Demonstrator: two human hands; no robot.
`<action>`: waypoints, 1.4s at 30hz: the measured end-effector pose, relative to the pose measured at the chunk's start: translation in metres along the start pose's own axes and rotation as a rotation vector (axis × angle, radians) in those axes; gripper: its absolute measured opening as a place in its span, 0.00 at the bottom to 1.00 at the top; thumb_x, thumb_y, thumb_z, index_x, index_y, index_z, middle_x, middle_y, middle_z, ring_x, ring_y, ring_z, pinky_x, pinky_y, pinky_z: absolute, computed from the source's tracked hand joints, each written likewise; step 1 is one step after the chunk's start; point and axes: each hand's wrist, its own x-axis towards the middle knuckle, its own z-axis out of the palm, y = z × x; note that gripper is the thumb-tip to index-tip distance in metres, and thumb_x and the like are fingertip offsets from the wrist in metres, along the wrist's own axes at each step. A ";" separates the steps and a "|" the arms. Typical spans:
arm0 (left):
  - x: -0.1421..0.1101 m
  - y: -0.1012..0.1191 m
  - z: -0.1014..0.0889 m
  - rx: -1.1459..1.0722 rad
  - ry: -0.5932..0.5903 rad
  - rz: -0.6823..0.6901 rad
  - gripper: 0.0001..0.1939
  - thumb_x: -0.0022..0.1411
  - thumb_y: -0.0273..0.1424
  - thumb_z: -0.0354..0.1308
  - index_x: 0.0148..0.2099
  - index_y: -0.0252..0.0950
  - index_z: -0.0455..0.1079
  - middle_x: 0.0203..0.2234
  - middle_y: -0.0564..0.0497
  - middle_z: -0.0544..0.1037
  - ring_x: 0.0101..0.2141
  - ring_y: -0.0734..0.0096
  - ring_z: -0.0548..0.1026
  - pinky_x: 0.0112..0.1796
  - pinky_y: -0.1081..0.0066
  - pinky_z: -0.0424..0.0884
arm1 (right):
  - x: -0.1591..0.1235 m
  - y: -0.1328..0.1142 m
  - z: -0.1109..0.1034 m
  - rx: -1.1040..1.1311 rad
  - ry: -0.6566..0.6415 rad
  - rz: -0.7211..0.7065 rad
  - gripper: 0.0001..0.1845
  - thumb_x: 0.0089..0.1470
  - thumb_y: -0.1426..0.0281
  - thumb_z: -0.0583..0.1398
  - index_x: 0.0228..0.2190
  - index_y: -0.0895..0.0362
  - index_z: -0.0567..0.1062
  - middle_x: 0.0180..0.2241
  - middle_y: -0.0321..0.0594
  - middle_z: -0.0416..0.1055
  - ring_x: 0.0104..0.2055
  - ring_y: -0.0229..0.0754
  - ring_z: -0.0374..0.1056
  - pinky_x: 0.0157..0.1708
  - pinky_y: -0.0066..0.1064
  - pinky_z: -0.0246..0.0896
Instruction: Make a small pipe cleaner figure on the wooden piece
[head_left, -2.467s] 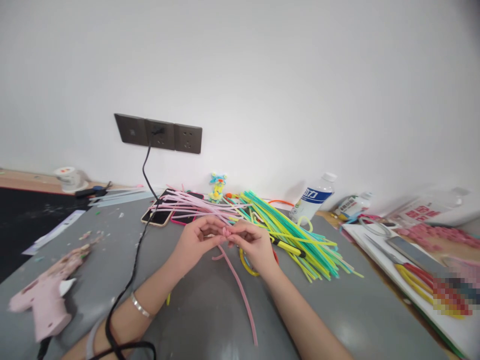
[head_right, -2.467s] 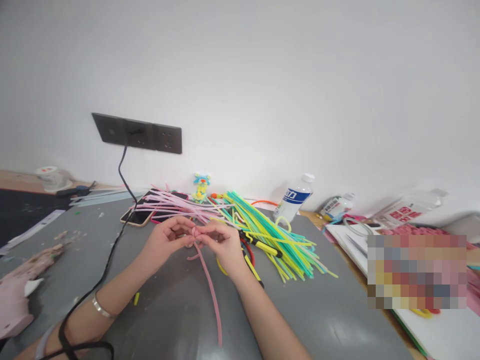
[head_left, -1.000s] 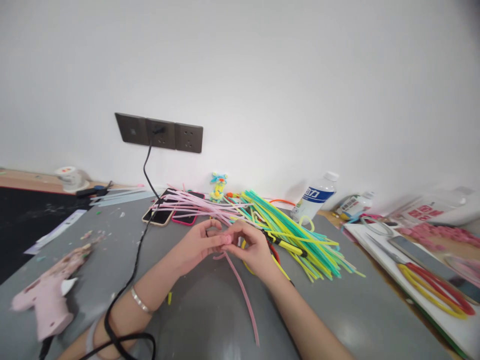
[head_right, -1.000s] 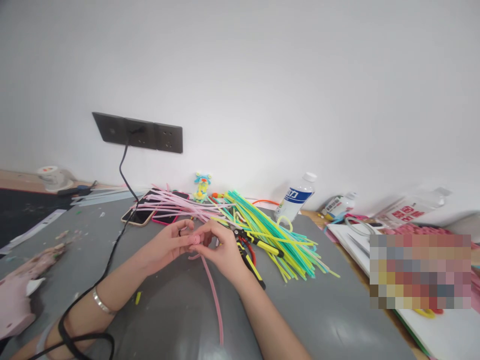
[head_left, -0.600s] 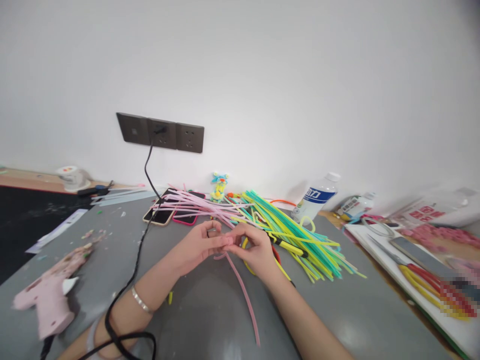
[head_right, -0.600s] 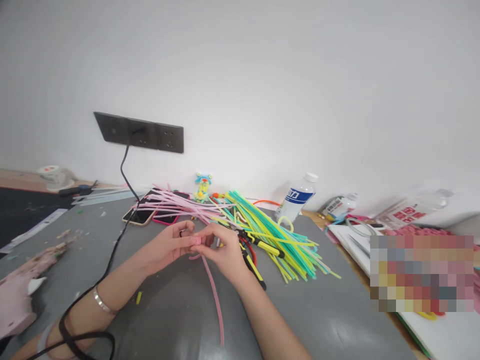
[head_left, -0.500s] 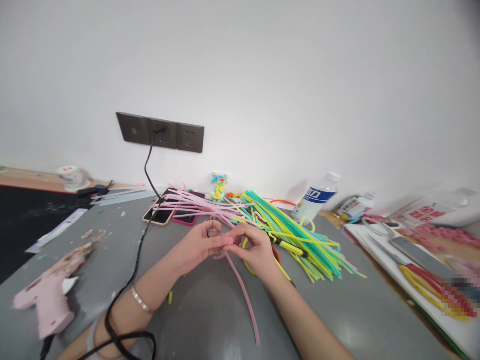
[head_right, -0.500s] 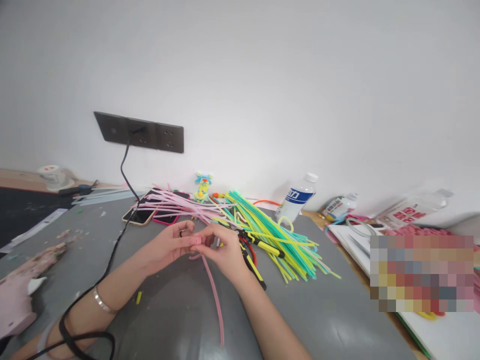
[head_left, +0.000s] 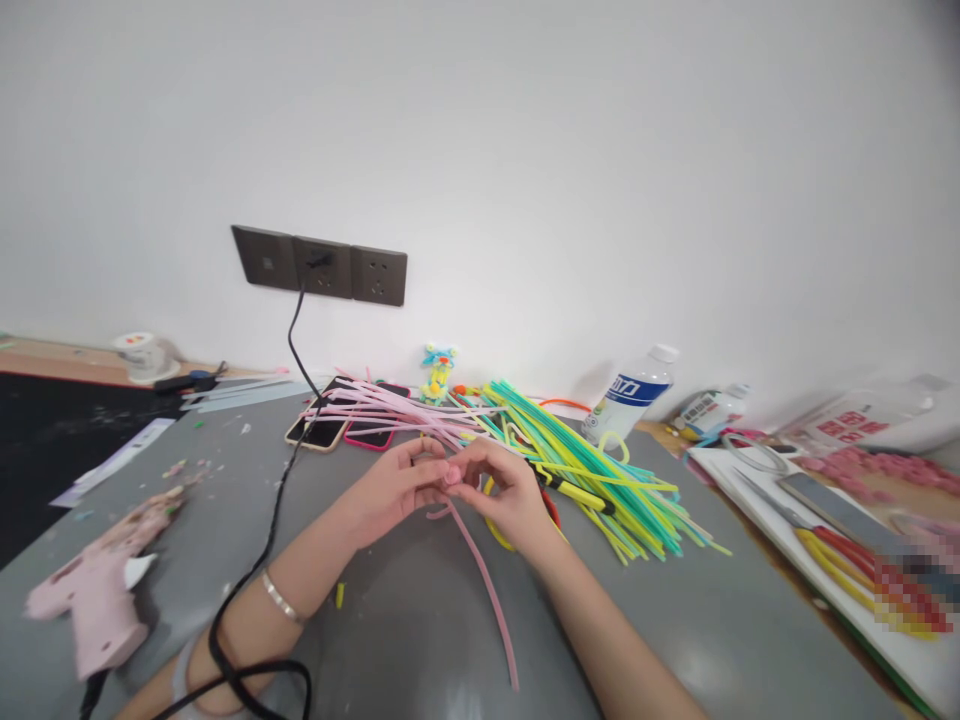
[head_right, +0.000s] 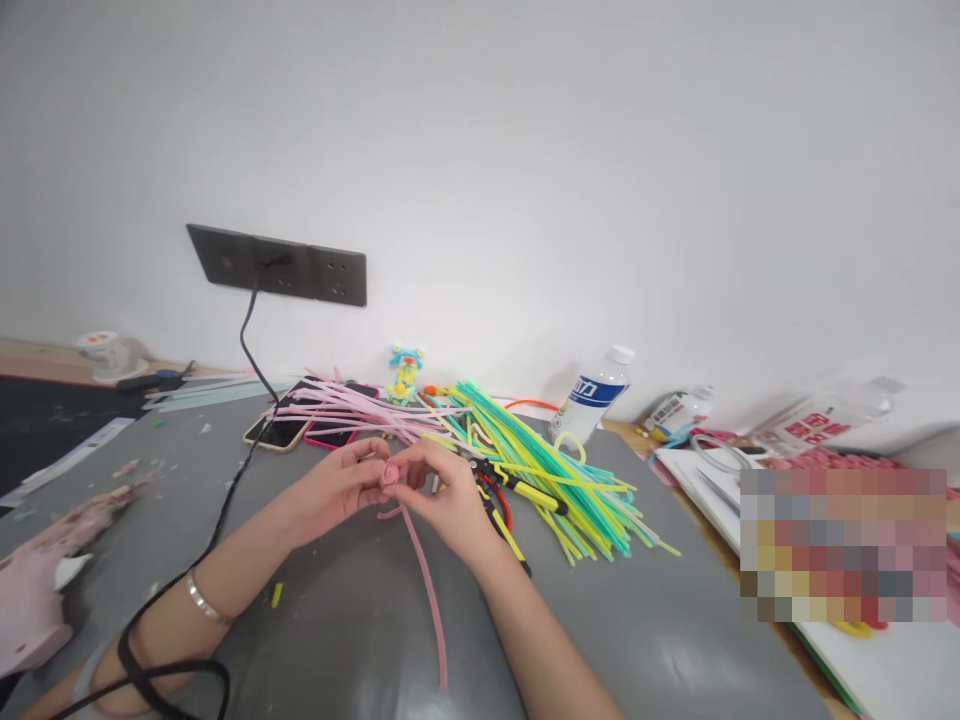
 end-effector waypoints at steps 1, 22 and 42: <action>0.000 0.000 -0.001 -0.004 -0.004 0.000 0.14 0.53 0.31 0.70 0.35 0.33 0.67 0.28 0.52 0.78 0.28 0.77 0.76 0.33 0.76 0.73 | 0.000 -0.001 0.000 -0.006 -0.004 -0.003 0.08 0.52 0.64 0.67 0.32 0.55 0.75 0.29 0.37 0.70 0.28 0.38 0.65 0.29 0.29 0.62; 0.003 0.002 -0.008 0.079 0.081 0.036 0.16 0.48 0.30 0.72 0.33 0.33 0.68 0.27 0.54 0.77 0.27 0.79 0.74 0.32 0.77 0.72 | -0.001 0.011 0.009 0.222 0.044 0.108 0.07 0.54 0.67 0.66 0.36 0.54 0.77 0.33 0.38 0.74 0.32 0.38 0.70 0.34 0.30 0.68; 0.003 0.001 -0.006 0.081 0.061 0.073 0.14 0.48 0.29 0.72 0.34 0.33 0.70 0.26 0.55 0.75 0.28 0.78 0.74 0.32 0.76 0.72 | 0.003 0.006 0.007 0.441 0.063 0.291 0.12 0.47 0.63 0.70 0.30 0.55 0.74 0.27 0.34 0.72 0.29 0.36 0.69 0.31 0.28 0.68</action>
